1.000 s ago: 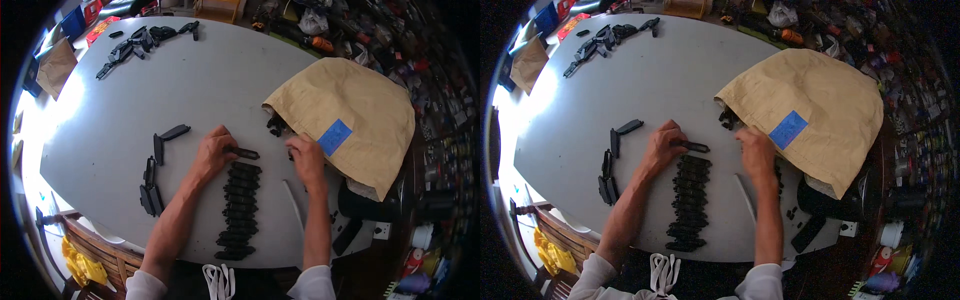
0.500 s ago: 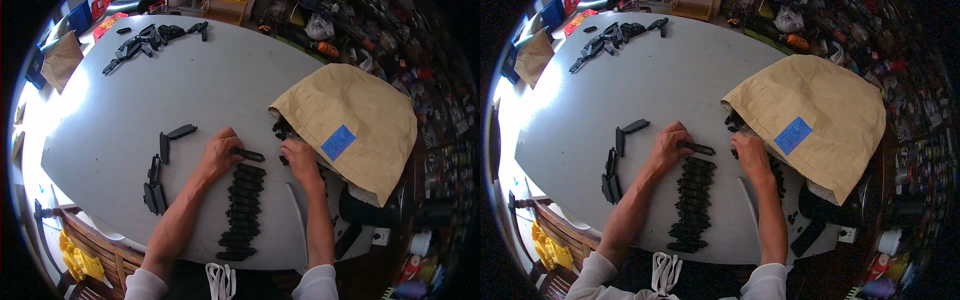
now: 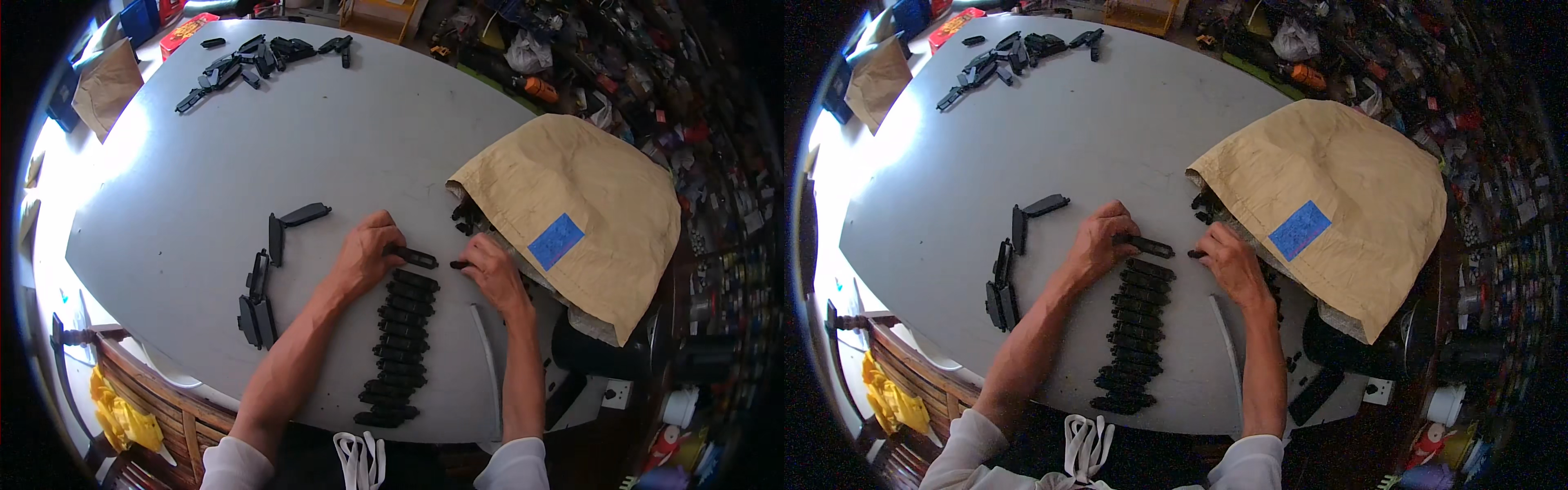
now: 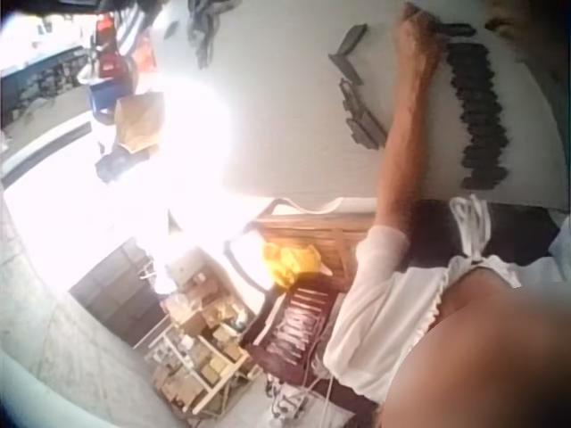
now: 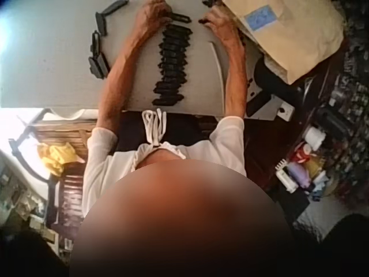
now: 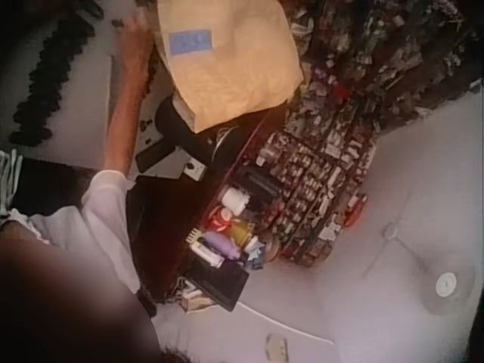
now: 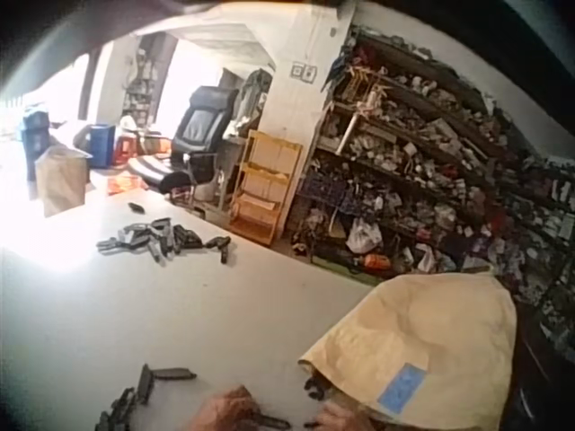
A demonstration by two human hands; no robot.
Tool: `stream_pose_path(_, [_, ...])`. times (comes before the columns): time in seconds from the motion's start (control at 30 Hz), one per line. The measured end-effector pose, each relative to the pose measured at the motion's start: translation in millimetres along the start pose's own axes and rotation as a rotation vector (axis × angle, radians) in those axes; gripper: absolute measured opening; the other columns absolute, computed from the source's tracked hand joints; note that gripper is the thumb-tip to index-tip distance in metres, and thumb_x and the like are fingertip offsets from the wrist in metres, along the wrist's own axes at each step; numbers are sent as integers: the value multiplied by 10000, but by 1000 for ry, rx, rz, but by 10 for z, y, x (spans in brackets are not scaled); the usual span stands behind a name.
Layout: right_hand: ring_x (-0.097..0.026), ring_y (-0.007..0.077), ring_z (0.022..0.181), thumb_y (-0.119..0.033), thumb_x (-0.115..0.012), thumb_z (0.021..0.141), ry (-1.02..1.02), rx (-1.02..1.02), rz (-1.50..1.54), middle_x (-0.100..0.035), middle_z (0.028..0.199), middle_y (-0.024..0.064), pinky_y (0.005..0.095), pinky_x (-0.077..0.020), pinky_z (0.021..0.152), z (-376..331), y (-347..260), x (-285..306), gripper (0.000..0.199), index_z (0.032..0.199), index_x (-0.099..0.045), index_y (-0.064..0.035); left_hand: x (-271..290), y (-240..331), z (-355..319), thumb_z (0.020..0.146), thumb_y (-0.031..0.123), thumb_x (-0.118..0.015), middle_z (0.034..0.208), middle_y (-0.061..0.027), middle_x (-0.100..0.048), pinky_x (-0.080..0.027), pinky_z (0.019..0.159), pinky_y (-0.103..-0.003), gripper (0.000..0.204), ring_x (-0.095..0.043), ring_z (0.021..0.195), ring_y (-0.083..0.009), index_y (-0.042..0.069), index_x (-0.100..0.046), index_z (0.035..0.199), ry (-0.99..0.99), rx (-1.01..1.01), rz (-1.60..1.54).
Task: Sorting and arranging small black plastic clips on a table.
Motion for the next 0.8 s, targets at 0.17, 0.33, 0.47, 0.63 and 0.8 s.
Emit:
stream_pose_path(0.17, [-601,208,773,69,-601,786,144,-162,280,-587,880,84,307,-486,614,97,-156,-78,143,918,-604,13,-13,-4,-8,573,-18,-757,870,-100,-548,-477,730,-371,300,-574,850,-284,29,-640,845,34,-52,48])
stream_pose_path(0.33, [-577,120,690,49,-584,816,27,-273,481,-602,804,56,259,-488,526,294,-330,-151,82,892,-598,21,-33,-3,-17,575,-7,-760,864,-97,-548,-475,719,-373,288,-573,845,-287,29,-637,833,50,-60,39])
stream_pose_path(0.47, [-562,148,623,41,-585,802,-116,-293,361,-594,725,86,278,-480,528,416,-408,-161,57,854,-583,19,-43,-22,-16,582,-2,-765,868,-99,-551,-473,720,-378,288,-572,845,-292,30,-634,836,43,-68,44])
stream_pose_path(0.63, [-588,296,629,30,-594,752,-123,-186,95,-617,772,170,366,-476,583,518,-489,-165,71,813,-562,13,-35,-13,-23,591,0,-764,873,-104,-554,-466,735,-379,289,-566,856,-297,25,-630,846,20,-2,25])
stream_pose_path(0.8, [-564,383,775,3,-610,738,-109,-103,-191,-572,801,177,439,-437,676,520,-517,-157,74,801,-572,12,-44,-16,-8,580,-3,-769,872,-99,-545,-462,734,-384,309,-559,846,-299,18,-620,850,31,-59,43])
Point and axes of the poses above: each hand's wrist, its own z-axis towards the middle knuckle, its own x-axis out of the back of the hand, y = z × x, the point moved 2 cm from there along z, towards the middle knuckle
